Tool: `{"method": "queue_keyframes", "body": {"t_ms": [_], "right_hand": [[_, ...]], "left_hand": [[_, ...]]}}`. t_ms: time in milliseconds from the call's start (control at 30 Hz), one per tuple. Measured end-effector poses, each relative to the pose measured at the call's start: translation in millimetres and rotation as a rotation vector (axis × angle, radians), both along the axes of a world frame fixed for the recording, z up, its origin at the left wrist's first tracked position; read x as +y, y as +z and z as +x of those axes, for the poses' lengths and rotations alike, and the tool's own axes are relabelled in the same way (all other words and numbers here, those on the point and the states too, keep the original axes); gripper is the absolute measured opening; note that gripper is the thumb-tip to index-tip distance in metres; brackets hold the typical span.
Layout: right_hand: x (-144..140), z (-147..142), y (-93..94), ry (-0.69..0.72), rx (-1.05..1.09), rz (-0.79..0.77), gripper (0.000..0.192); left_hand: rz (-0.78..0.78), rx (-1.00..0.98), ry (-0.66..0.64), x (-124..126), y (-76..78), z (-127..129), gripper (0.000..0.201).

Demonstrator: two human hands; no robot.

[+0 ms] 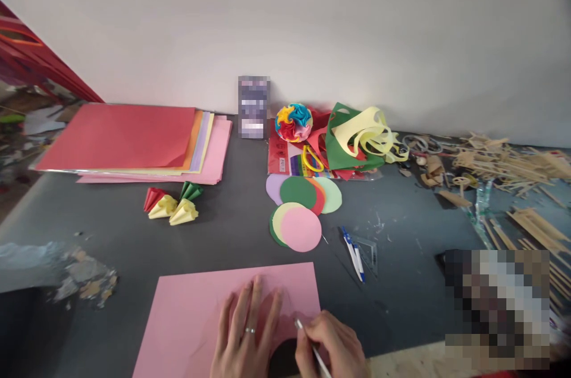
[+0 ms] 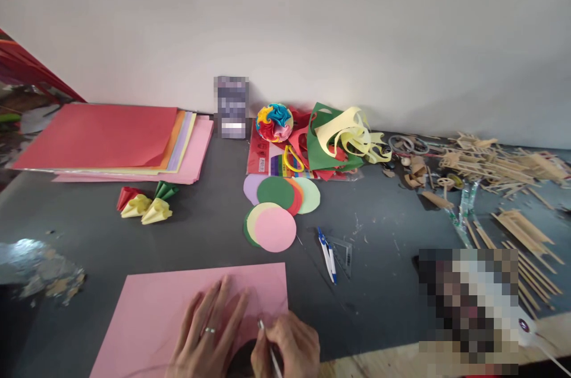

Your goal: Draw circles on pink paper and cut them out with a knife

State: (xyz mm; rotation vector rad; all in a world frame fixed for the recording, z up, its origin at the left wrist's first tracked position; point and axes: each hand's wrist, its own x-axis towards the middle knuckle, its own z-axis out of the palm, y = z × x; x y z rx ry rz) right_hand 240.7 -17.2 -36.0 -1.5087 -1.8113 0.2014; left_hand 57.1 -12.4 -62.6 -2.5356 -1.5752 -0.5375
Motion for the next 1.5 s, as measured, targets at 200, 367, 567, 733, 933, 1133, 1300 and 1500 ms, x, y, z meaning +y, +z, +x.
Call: {"method": "queue_keyframes", "body": {"t_ms": [200, 367, 567, 733, 933, 1133, 1300, 1500], "right_hand": [[23.3, 15.2, 5.3, -0.057, -0.188, -0.055, 0.043], [25.1, 6.2, 3.3, -0.084, -0.186, -0.055, 0.034], [22.3, 3.0, -0.4, -0.101, -0.198, -0.040, 0.027], [23.7, 2.5, 0.3, -0.060, -0.219, -0.056, 0.019], [23.9, -6.9, 19.5, -0.113, 0.106, -0.091, 0.009], [29.6, 7.0, 26.6, -0.094, 0.202, -0.145, 0.012], [48.0, 18.4, 35.4, 0.092, 0.161, -0.216, 0.015], [97.6, 9.3, 48.3, 0.418, 0.117, -0.196, 0.018]], "left_hand": [[0.001, 0.006, -0.107, -1.7, -2.9, -7.2, 0.061], [0.011, -0.015, -0.108, -1.5, -4.2, -2.2, 0.057], [0.012, 0.017, -0.129, -0.7, -3.3, -5.9, 0.056], [0.012, 0.035, -0.125, -0.2, -0.5, -5.5, 0.057], [0.030, 0.031, -0.110, 0.4, -1.5, -4.2, 0.053], [0.045, -0.082, -0.108, 5.0, 11.8, -19.0, 0.049], [0.052, -0.077, -0.122, 9.3, 21.5, -42.6, 0.055], [0.015, 0.013, -0.188, 9.0, 10.8, -48.7, 0.055]]}}
